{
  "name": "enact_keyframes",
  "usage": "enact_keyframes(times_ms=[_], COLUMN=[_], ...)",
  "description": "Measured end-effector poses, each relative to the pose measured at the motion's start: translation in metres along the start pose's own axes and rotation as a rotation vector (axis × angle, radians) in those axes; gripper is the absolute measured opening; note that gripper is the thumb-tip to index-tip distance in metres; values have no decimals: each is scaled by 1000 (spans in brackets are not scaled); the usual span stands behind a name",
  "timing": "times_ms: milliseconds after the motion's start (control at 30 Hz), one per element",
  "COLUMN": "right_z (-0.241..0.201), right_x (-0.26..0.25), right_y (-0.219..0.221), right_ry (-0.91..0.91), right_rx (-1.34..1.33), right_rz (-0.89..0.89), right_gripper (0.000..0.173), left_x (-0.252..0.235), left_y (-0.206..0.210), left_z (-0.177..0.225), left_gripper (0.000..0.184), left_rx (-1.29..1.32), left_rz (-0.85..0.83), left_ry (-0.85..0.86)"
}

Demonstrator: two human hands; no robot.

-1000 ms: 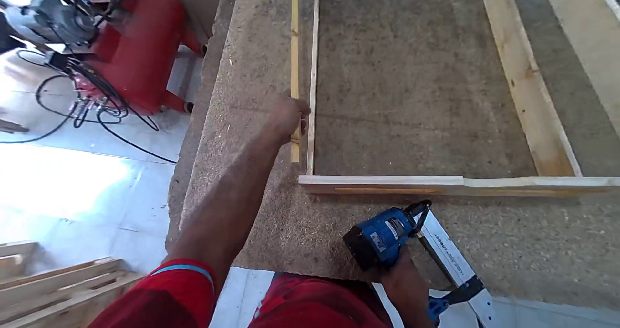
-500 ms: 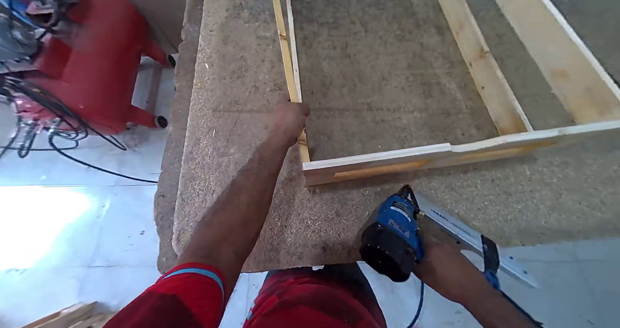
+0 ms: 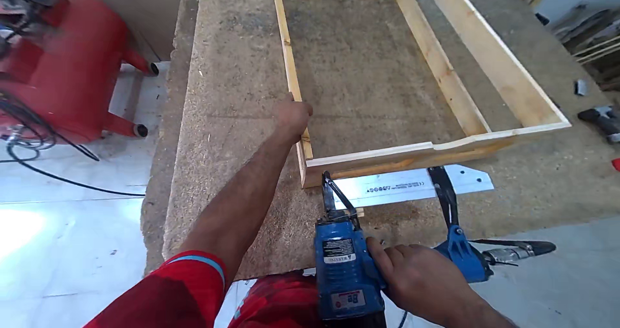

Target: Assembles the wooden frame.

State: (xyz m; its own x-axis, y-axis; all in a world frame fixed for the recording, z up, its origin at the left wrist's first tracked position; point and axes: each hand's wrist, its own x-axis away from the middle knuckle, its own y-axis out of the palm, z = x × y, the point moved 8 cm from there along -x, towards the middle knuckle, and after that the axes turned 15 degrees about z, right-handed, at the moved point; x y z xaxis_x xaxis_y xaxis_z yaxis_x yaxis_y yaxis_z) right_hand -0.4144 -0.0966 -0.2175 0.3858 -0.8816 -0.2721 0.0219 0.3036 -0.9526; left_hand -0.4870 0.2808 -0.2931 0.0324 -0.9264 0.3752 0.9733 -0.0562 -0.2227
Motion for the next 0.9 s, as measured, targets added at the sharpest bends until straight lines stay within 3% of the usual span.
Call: enact_keyframes(times_ms=[900], right_z=[-8], right_x=[-22], right_y=[20], right_ry=[-12], right_rx=[-13], right_rz=[-18], right_gripper=[58], left_x=[-5], left_y=[3], left_z=[-9], left_gripper=[65], left_rx=[-2], left_rz=[17], left_ry=[-22])
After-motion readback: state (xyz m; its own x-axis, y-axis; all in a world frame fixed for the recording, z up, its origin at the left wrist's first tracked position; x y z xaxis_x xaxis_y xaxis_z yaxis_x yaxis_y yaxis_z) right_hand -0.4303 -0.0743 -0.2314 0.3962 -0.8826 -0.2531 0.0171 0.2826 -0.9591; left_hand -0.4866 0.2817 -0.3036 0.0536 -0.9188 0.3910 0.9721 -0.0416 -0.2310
